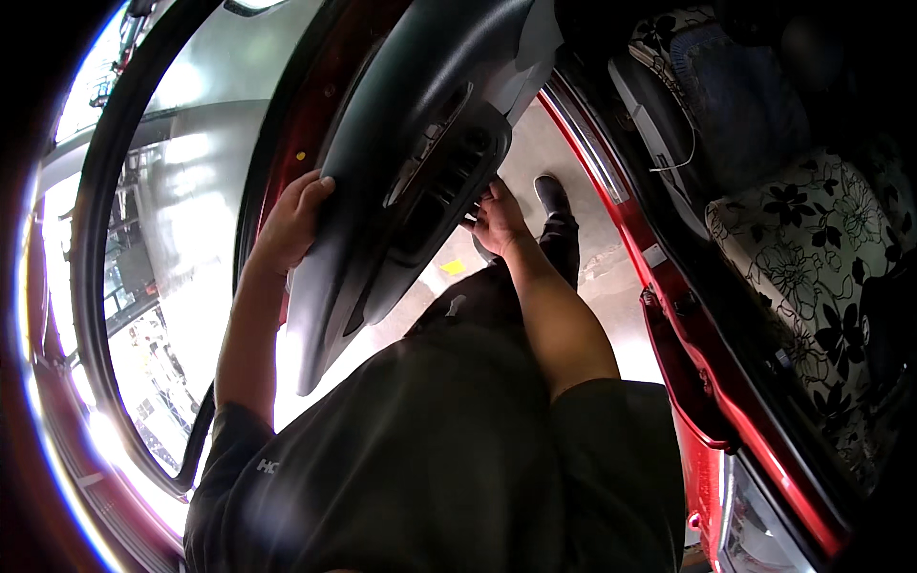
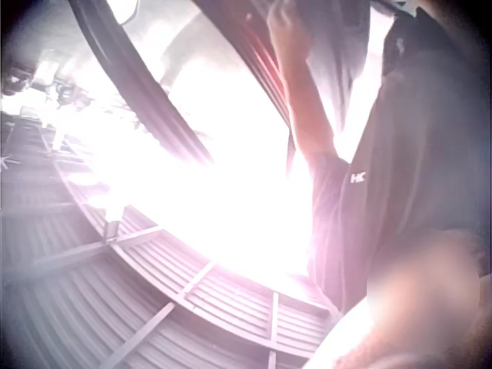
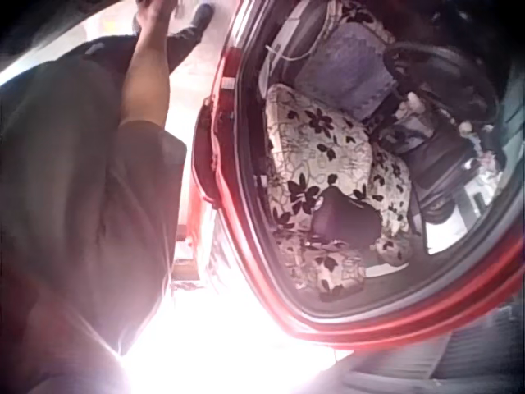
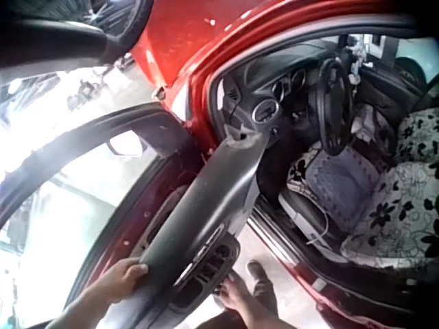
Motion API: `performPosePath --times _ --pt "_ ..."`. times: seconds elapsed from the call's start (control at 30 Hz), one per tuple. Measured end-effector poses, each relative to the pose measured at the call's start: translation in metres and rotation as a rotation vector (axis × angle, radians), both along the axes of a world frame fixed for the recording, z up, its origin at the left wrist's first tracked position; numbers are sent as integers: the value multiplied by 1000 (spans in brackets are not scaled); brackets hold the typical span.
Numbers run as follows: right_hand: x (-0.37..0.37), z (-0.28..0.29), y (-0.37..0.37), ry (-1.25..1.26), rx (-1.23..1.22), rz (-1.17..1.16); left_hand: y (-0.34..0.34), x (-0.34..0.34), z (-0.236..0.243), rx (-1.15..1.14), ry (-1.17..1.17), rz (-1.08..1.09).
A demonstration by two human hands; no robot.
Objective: The person retrieves a tool from a storage cabinet, walks over to a car, and removes clips from a door with the tool. The person then disassembles and reattaches fasteners on a detached door panel by hand, fits a trim piece back onto the door, and works on the door using a screwdriver.
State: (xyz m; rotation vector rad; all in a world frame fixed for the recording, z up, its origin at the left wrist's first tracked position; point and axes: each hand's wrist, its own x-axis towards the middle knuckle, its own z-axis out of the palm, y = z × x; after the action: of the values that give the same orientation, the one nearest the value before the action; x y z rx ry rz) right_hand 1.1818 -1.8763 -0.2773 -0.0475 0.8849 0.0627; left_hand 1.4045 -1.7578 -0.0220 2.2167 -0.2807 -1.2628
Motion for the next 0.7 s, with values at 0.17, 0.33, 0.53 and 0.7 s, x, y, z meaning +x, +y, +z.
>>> performPosePath --times 0.17,0.33,0.53,0.7 --pt "8 -11 -6 -2 -197 -75 2 -11 3 -26 -114 -64" --pt "4 -29 -7 -223 -37 -181 17 -14 8 -66 -140 -130" --pt "-7 -26 -16 -173 13 -162 45 -67 24 -97 -135 -147" --pt "-33 -32 -12 -241 -15 -199 30 -81 24 -235 -23 -207"
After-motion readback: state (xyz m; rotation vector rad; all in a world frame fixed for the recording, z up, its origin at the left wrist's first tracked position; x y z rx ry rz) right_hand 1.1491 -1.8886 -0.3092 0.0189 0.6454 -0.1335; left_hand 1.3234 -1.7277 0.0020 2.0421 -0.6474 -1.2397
